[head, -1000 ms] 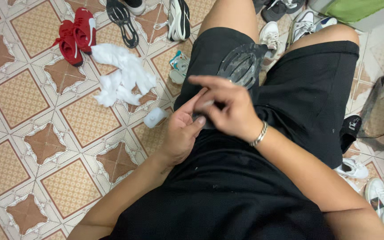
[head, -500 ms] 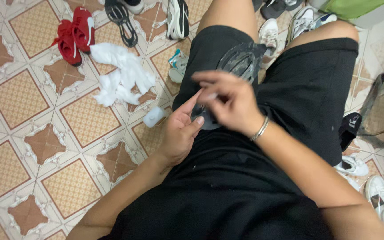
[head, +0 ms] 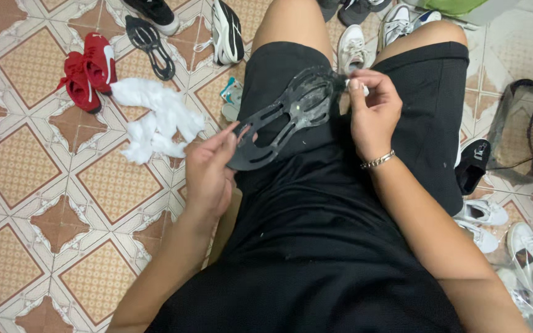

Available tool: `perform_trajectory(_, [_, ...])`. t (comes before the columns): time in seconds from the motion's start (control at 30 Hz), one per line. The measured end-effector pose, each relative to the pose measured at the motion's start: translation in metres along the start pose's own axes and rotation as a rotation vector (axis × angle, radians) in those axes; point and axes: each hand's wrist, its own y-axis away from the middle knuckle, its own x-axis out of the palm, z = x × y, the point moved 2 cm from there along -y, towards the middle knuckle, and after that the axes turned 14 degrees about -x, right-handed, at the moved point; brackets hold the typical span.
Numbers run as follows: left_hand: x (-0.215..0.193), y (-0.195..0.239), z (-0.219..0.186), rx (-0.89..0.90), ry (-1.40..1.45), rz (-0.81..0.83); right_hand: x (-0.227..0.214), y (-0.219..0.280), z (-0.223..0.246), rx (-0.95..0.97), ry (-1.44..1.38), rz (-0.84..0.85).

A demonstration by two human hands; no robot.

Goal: The person sits on the floor and scrubs the sole of a black shoe with a small white tool, then wipes the sole with a white cloth. They then pick up a white sneaker and scrub its sole with the same tool and cloth.

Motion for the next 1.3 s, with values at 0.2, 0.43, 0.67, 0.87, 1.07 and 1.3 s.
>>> perform_trajectory(0.2, [-0.011,-0.017,-0.013,0.138,-0.251,-0.145,-0.004,0.01,-0.03,0.28,-0.026,0.178])
perform_trajectory(0.43, [-0.044,-0.045,0.0,0.23,-0.334,-0.139,0.006,0.001,-0.013,0.246,-0.05,0.133])
perform_trajectory(0.67, [-0.045,-0.04,-0.011,0.394,-0.909,-0.286,0.032,-0.023,-0.015,-0.013,-0.167,0.212])
perform_trajectory(0.87, [0.022,-0.027,-0.027,0.674,-1.384,-0.088,0.044,-0.019,0.017,-0.247,0.239,0.357])
perform_trajectory(1.07, [0.044,-0.049,-0.016,0.566,-1.387,-0.061,0.055,-0.011,0.05,-0.496,0.323,0.464])
perform_trajectory(1.3, [0.033,-0.055,-0.003,0.51,-1.269,-0.08,0.046,-0.016,0.024,-0.118,0.249,0.31])
